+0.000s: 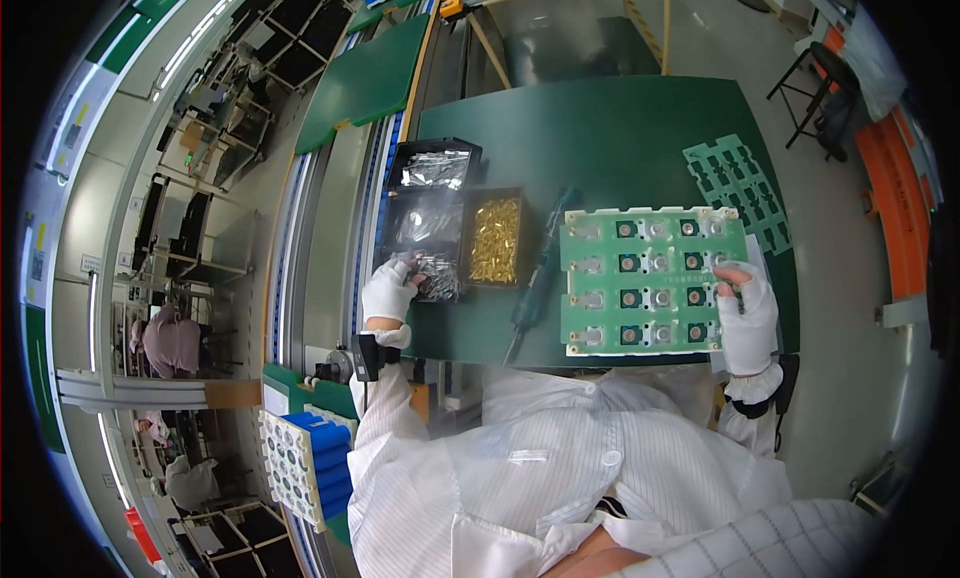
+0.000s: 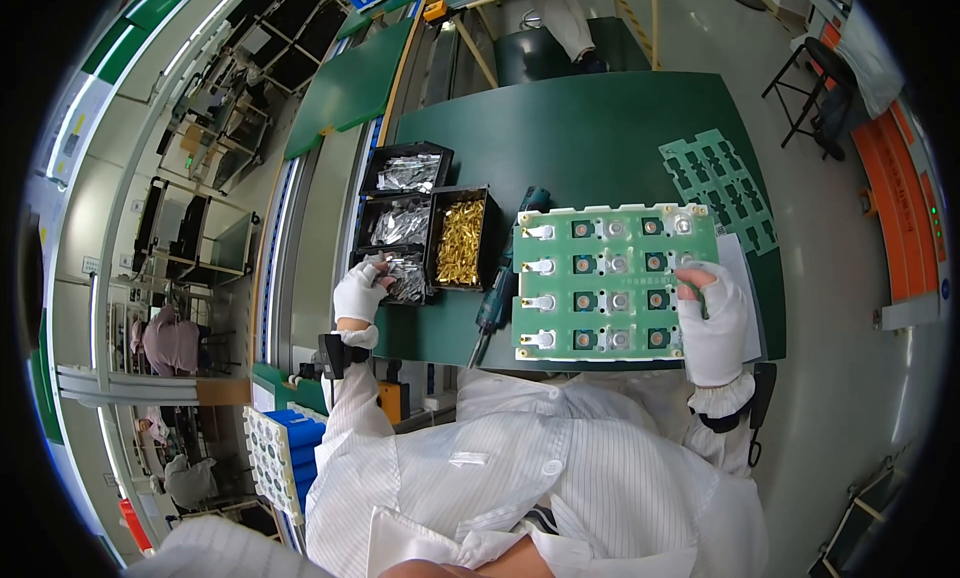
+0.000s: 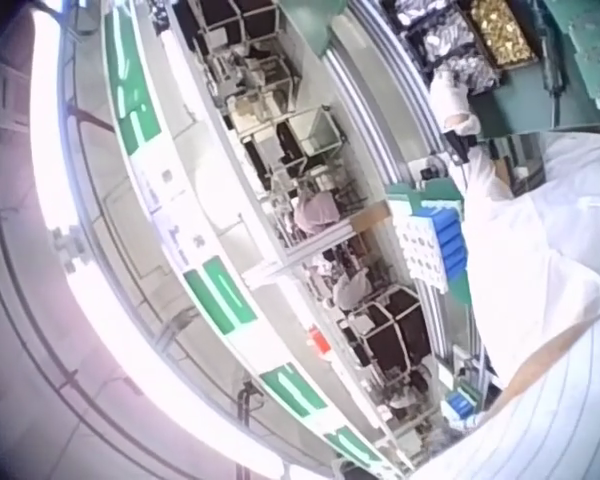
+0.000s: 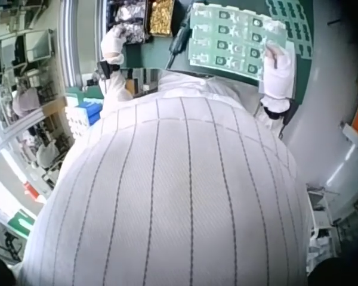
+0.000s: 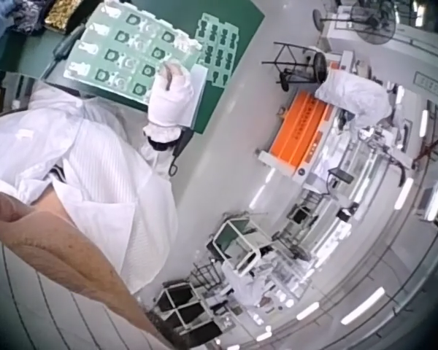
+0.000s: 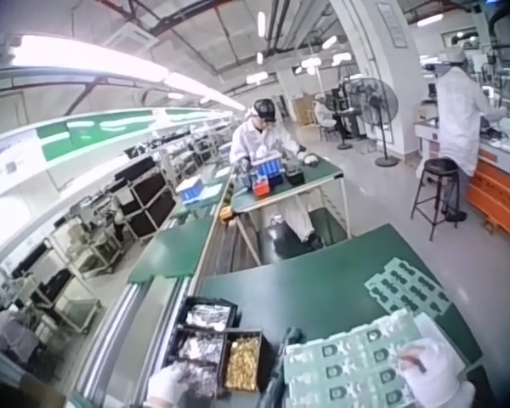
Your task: A worker reads a document, picks up metal plates from a bin, and places them onto a circuit board. They use a power tool to secure the plates, then receive a battery pack and place the board on top of it.
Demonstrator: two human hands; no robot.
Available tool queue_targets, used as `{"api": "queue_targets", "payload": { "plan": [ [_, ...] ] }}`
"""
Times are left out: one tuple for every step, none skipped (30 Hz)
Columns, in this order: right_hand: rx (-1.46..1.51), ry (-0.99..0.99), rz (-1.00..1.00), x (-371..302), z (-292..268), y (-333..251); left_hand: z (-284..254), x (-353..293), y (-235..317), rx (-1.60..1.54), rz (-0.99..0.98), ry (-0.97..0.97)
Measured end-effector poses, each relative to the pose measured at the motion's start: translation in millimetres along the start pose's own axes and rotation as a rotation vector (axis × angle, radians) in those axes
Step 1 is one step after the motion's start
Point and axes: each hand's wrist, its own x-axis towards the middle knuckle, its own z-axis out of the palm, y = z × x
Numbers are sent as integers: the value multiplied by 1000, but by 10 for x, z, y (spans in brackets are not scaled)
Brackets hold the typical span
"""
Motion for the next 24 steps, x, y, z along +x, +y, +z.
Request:
{"api": "queue_targets", "payload": {
  "plan": [
    [3,1,-6,-9,-12,-11,37,-24,-101,-25,50,52],
    [20,2,-14,-17,-24,-23,69,-45,-206,-22,46,58],
    [34,1,-14,-11,-24,-19,67,-12,-244,-8,34,49],
    [35,0,-14,-9,-21,-14,70,7,-273,7,21,40],
    [31,-2,-15,-8,-16,-10,78,6,-290,8,20,40],
    [19,1,-8,-11,-11,5,44,66,-195,-25,58,1],
    [18,3,-6,-12,-10,5,-14,90,-130,-53,92,-37],
    [7,13,-11,-12,-10,4,-47,109,-97,-54,95,-38],
    [-2,22,-19,-14,-6,-2,-85,110,-82,-39,102,-87],
    [-1,23,-18,-11,-7,-8,-115,116,-69,-25,110,-135],
    [17,18,-12,-6,-10,-13,-139,134,-56,-24,111,-135],
    [37,13,-8,-1,-11,-18,-161,156,-47,16,127,-177],
    [38,14,-9,-1,-11,-19,-173,180,-42,57,143,-219],
    [38,13,-10,-3,-9,-18,-166,205,-45,57,142,-217],
    [39,11,-12,-4,-8,-14,-163,235,-31,108,141,-237],
    [40,12,-15,-6,-9,-10,-162,255,-17,158,139,-257],
    [43,11,-13,-8,-8,-6,-153,259,9,158,137,-255],
    [41,15,-8,-14,-13,-3,-184,294,118,240,113,-282],
    [38,19,-7,-17,-12,-3,-201,317,182,321,89,-308],
    [35,29,-16,-18,-8,-5,-177,311,149,323,146,-267],
    [34,39,-27,-16,-5,-9,-160,299,114,324,149,-263],
    [33,44,-27,-12,-3,-12,-141,285,81,343,164,-224],
    [39,37,-38,-7,-1,-15,-128,264,41,361,178,-185],
    [42,31,-47,-4,-2,-11,-131,245,31,338,207,-121]
  ]
}}
